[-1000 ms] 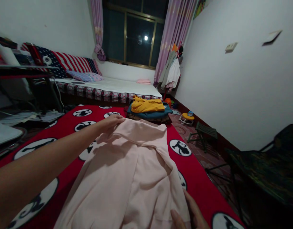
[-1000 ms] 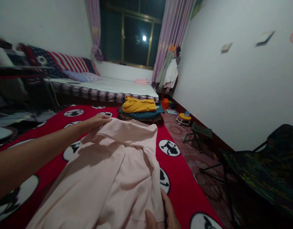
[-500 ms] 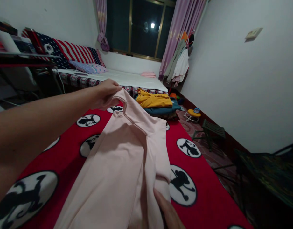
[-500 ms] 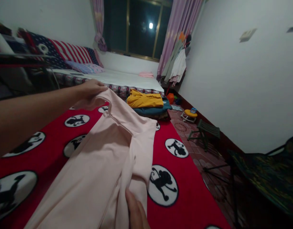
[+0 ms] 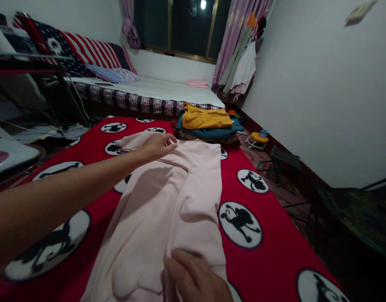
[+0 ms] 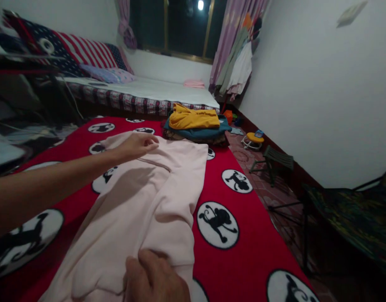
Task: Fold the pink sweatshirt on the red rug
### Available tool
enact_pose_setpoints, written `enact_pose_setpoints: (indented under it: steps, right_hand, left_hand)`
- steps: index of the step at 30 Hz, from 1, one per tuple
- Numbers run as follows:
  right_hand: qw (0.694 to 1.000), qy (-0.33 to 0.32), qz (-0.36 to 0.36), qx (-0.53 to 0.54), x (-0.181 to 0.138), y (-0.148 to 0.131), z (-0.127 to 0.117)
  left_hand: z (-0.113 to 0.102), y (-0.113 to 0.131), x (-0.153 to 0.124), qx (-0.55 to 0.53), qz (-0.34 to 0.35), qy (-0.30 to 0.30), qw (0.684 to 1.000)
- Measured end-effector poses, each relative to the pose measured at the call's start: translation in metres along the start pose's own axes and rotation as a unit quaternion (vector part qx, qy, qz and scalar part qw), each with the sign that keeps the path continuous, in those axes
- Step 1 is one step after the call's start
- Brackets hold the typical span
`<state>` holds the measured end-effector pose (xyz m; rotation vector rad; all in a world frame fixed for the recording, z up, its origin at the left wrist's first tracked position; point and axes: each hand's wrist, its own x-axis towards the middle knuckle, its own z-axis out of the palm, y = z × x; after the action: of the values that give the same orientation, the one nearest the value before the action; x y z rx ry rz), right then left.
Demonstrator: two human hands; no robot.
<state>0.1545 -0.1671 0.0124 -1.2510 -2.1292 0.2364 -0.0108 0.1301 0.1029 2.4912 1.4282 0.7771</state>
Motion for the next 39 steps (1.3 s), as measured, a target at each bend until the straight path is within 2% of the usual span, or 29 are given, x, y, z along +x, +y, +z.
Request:
enact_pose_setpoints:
  steps: [2,4,6,8,9,11,14,17,20,22,24,30,33,35,36,39]
  right_hand:
    - [0.999,-0.004,-0.049,0.022,0.001,-0.006,-0.015]
    - [0.996,0.004,-0.062,0.066,-0.004,-0.006,-0.038]
    - [0.995,0.053,-0.011,0.084,-0.016,-0.002,-0.061]
    - [0.990,0.102,0.076,0.065,-0.032,0.004,-0.077]
    - [0.985,0.116,0.115,0.049,-0.040,0.007,-0.082]
    - [0.983,0.094,0.153,0.025,-0.053,0.011,-0.082]
    - [0.989,0.029,0.145,0.031,-0.064,0.013,-0.069]
    - [0.985,0.042,0.154,0.066,-0.067,0.013,-0.052]
    - [0.983,0.070,0.149,0.088,-0.065,0.015,-0.043]
    - [0.986,0.056,0.130,0.092,-0.064,0.018,-0.043]
    - [0.989,0.035,0.112,0.089,-0.062,0.019,-0.046]
    - [0.998,-0.006,-0.028,0.058,-0.062,0.017,-0.057]
    - [0.996,-0.088,-0.016,0.000,-0.059,0.018,-0.061]
    - [0.988,-0.153,0.011,-0.003,-0.054,0.018,-0.068]
    - [0.986,-0.166,0.023,0.009,-0.051,0.018,-0.073]
    - [0.991,-0.110,0.064,0.040,-0.040,0.014,-0.087]
  left_hand:
    - [0.015,0.024,-0.028,-0.045,0.025,-0.075,0.996]
    - [0.025,0.045,-0.055,-0.072,0.047,-0.124,0.989]
    - [0.029,0.059,-0.073,-0.082,0.072,-0.127,0.986]
    - [0.032,0.070,-0.080,-0.076,0.113,-0.106,0.985]
    - [0.034,0.074,-0.079,-0.071,0.135,-0.094,0.984]
    - [0.039,0.083,-0.069,-0.054,0.183,-0.087,0.978]
    - [0.051,0.097,-0.045,0.009,0.282,-0.109,0.953]
    - [0.066,0.111,-0.022,0.085,0.372,-0.174,0.908]
    - [0.077,0.119,-0.011,0.111,0.408,-0.248,0.872]
    - [0.081,0.120,-0.008,0.110,0.416,-0.265,0.863]
    - [0.081,0.116,-0.006,0.102,0.412,-0.253,0.869]
    - [0.069,0.096,0.004,0.055,0.329,-0.141,0.932]
    - [0.071,0.090,-0.004,0.034,0.309,-0.140,0.940]
    - [0.072,0.089,-0.018,0.022,0.288,-0.148,0.946]
    - [0.070,0.088,-0.028,0.010,0.273,-0.147,0.951]
    - [0.056,0.088,-0.064,-0.042,0.251,-0.157,0.954]
